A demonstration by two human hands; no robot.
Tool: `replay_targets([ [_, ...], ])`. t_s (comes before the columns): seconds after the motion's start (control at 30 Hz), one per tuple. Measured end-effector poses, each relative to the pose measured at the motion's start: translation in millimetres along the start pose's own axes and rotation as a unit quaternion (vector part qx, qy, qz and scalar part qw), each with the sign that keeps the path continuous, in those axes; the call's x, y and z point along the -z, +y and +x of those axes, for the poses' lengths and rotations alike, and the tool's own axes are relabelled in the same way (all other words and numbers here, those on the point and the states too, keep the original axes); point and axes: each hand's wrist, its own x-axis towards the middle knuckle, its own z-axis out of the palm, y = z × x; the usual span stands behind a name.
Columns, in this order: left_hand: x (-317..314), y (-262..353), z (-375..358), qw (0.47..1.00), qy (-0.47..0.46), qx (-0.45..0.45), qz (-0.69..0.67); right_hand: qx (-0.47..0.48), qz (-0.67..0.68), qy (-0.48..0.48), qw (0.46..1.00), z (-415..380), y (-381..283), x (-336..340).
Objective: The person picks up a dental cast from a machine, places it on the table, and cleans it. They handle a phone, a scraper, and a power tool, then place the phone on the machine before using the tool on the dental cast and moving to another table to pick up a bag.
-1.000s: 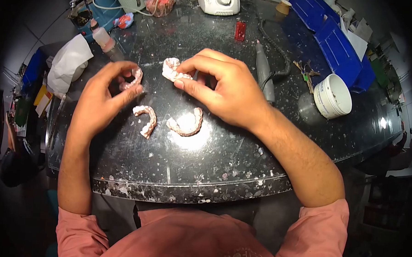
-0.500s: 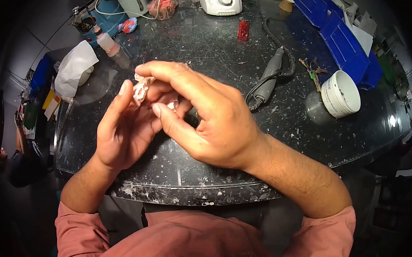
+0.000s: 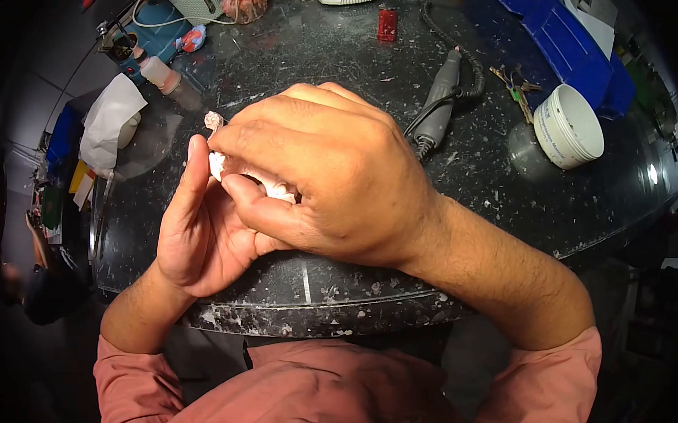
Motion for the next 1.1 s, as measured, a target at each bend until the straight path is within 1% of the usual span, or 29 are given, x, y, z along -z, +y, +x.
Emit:
replay_targets([
  [0.07, -2.7, -1.1, -1.0, 0.997, 0.076, -0.012, 0.031, -0.004, 0.004, 0.007, 1.0, -0.2, 2.0, -0.6],
  [0.1, -2.4, -2.1, -0.9, 0.997, 0.076, -0.009, 0.031, -0.007, 0.007, 0.013, 1.0, -0.8, 2.2, -0.8],
  [0.17, 0.1, -4.4, -0.1, 0.999, 0.017, -0.026, -0.022, -0.012, 0.005, 0.022, 1.0, -1.8, 1.4, -3.0],
  [0.2, 1.4, -5.0, 0.1, 0.999, 0.018, -0.024, -0.021, -0.016, 0.003, 0.03, 0.999, -2.3, 1.0, -3.6],
  [0.27, 4.0, -5.5, 0.2, 0.999, -0.012, -0.046, -0.024, -0.005, -0.011, 0.021, 1.0, -1.9, -0.9, -1.0],
  [0.3, 4.4, -5.7, -0.2, 0.999, -0.011, -0.045, -0.023, 0.006, -0.026, 0.011, 1.0, -1.7, -1.4, -0.2],
  [0.33, 4.5, -6.3, -1.2, 0.999, 0.008, -0.05, 0.008, 0.005, -0.025, 0.012, 1.0, -2.4, -0.4, -1.1],
  [0.37, 4.4, -7.0, -2.0, 0.997, 0.028, -0.054, 0.039, 0.026, -0.041, 0.02, 0.999, -3.4, 1.4, -2.7],
  [0.4, 3.2, -8.1, -2.4, 0.997, 0.028, -0.053, 0.039, 0.045, -0.057, 0.027, 0.997, -4.0, 2.3, -3.7],
  [0.47, 0.9, -10.6, -2.1, 0.995, 0.068, -0.07, 0.032, 0.043, -0.064, 0.032, 0.997, -4.3, 0.0, -5.5],
  [0.5, 1.5, -10.7, -2.3, 0.995, 0.067, -0.069, 0.031, 0.042, -0.071, 0.036, 0.996, -4.8, -1.0, -5.9],
  [0.53, 2.9, -10.4, -2.9, 0.996, 0.06, -0.062, 0.031, 0.041, -0.071, 0.036, 0.996, -5.3, -0.9, -5.3],
  [0.6, 6.7, -8.8, -4.2, 0.997, 0.053, -0.055, 0.03, 0.045, -0.079, 0.004, 0.996, -6.4, 0.0, -3.3],
  [0.67, 11.5, -7.3, -4.7, 0.998, 0.02, -0.032, 0.048, 0.03, -0.08, -0.01, 0.996, -4.9, -6.3, 1.2],
  [0.7, 13.4, -8.3, -4.6, 0.998, 0.02, -0.034, 0.048, 0.017, -0.082, -0.024, 0.996, -3.9, -8.6, 3.1],
  [0.73, 15.2, -9.1, -4.0, 0.999, -0.002, -0.045, 0.029, 0.019, -0.082, -0.024, 0.996, -3.6, -8.2, 3.8],
  [0.77, 15.6, -9.3, -3.7, 0.998, -0.023, -0.055, 0.01, 0.032, -0.089, -0.018, 0.995, -3.5, -7.4, 4.0],
  [0.8, 11.5, -8.2, -3.4, 0.998, -0.025, -0.057, 0.01, 0.046, -0.097, -0.011, 0.994, -3.2, -6.4, 3.9],
  [0.87, -0.4, -5.1, -3.5, 0.997, 0.037, -0.046, 0.043, 0.054, -0.101, -0.005, 0.993, -3.6, -4.8, 2.2],
  [1.1, -3.0, -3.9, -4.3, 0.996, 0.062, -0.044, 0.056, 0.074, -0.098, 0.01, 0.992, -1.3, -3.2, 3.3],
])
